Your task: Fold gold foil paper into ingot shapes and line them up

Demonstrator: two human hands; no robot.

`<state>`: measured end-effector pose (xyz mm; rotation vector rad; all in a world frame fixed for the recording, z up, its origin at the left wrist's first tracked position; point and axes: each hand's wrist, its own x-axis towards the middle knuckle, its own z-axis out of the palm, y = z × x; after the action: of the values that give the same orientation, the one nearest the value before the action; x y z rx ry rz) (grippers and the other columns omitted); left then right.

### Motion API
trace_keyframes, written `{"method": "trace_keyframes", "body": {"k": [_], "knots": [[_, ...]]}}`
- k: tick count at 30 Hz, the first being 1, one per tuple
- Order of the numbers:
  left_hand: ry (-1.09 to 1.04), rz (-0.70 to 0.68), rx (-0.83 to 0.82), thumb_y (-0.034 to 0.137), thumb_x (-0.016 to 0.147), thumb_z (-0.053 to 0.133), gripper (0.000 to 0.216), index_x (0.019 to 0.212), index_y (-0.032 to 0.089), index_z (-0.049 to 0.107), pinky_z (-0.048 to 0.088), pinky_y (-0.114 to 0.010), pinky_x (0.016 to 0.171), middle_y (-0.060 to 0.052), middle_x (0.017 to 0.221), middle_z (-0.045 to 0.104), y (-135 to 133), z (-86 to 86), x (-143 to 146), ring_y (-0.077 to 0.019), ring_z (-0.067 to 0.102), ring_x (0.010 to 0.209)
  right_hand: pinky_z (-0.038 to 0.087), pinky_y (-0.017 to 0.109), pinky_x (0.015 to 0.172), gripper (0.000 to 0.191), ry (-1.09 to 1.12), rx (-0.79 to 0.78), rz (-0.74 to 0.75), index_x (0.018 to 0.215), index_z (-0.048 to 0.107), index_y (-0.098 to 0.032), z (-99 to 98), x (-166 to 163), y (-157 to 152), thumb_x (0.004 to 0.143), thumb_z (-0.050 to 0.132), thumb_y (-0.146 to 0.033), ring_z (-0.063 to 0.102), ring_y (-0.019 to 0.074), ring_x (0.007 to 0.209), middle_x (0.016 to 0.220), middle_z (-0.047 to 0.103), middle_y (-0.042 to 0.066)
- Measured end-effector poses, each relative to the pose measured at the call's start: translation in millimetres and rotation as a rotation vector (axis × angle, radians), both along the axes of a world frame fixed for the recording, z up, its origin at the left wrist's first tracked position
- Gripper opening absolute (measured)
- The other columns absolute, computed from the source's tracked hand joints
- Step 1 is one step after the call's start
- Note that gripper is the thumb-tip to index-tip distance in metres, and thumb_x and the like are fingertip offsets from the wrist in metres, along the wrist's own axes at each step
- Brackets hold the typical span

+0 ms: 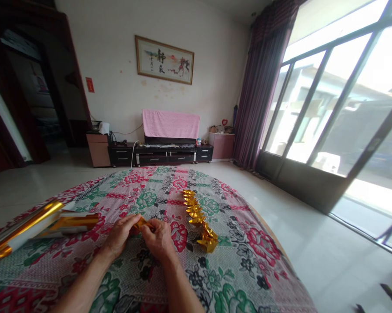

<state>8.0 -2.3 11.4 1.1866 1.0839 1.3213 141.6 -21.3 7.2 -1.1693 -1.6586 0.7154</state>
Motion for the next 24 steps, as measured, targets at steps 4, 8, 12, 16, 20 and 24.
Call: {"method": "trace_keyframes", "body": {"k": [4, 8, 12, 16, 20, 24], "knots": [[-0.003, 0.015, -0.014, 0.044, 0.066, 0.060, 0.029, 0.061, 0.015, 0.059, 0.037, -0.023, 0.047, 0.000, 0.056, 0.056, 1.3, -1.4, -1.2, -0.0117, 0.047, 0.049, 0.023, 0.018, 0.043, 0.025, 0.007, -0.012, 0.006, 0.057, 0.054, -0.015, -2.1, -0.1, 1.4, 0.077, 0.049, -0.030, 0.034, 0.0056, 0.045, 0.048, 0.043, -0.005], [0.002, -0.028, 0.008, 0.041, 0.066, 0.062, 0.026, 0.062, 0.016, 0.058, 0.035, -0.022, 0.047, 0.003, 0.054, 0.054, 1.4, -3.3, -0.9, -0.0100, 0.045, 0.048, 0.022, 0.017, 0.043, 0.026, 0.004, -0.011, -0.005, 0.056, 0.053, -0.015, -2.2, -0.5, 1.7, 0.077, 0.049, -0.030, 0.034, 0.0054, 0.045, 0.048, 0.042, -0.005], [0.013, 0.004, 0.003, 0.044, 0.069, 0.059, 0.029, 0.063, 0.016, 0.058, 0.037, -0.023, 0.050, 0.003, 0.055, 0.056, 2.5, -4.7, -1.4, -0.0116, 0.048, 0.051, 0.022, 0.017, 0.044, 0.025, -0.008, -0.004, -0.015, 0.057, 0.055, -0.015, -3.3, -0.4, 2.1, 0.077, 0.050, -0.030, 0.035, 0.0055, 0.046, 0.049, 0.043, -0.005], [0.020, 0.030, -0.004, 0.047, 0.070, 0.057, 0.033, 0.060, 0.016, 0.056, 0.036, -0.023, 0.048, 0.003, 0.053, 0.054, 1.9, -3.3, -1.2, -0.0115, 0.047, 0.049, 0.022, 0.018, 0.044, 0.025, -0.004, -0.015, -0.011, 0.058, 0.055, -0.014, -3.1, 0.1, 2.5, 0.077, 0.049, -0.030, 0.035, 0.0057, 0.046, 0.049, 0.043, -0.005], [0.015, -0.010, 0.022, 0.042, 0.068, 0.061, 0.027, 0.061, 0.016, 0.056, 0.034, -0.021, 0.048, 0.004, 0.052, 0.052, 1.2, -3.9, -0.5, -0.0096, 0.044, 0.049, 0.021, 0.018, 0.044, 0.026, 0.006, -0.011, -0.003, 0.058, 0.054, -0.014, -1.7, -0.3, 1.8, 0.077, 0.049, -0.031, 0.034, 0.0055, 0.046, 0.049, 0.042, -0.005], [0.006, -0.001, 0.021, 0.039, 0.068, 0.061, 0.023, 0.064, 0.017, 0.058, 0.036, -0.022, 0.050, 0.003, 0.057, 0.055, 3.8, -7.3, -1.9, -0.0107, 0.046, 0.052, 0.022, 0.018, 0.044, 0.025, 0.000, 0.002, -0.003, 0.056, 0.053, -0.014, -1.8, -0.6, 1.2, 0.076, 0.050, -0.029, 0.033, 0.0053, 0.046, 0.049, 0.041, -0.005]]}}
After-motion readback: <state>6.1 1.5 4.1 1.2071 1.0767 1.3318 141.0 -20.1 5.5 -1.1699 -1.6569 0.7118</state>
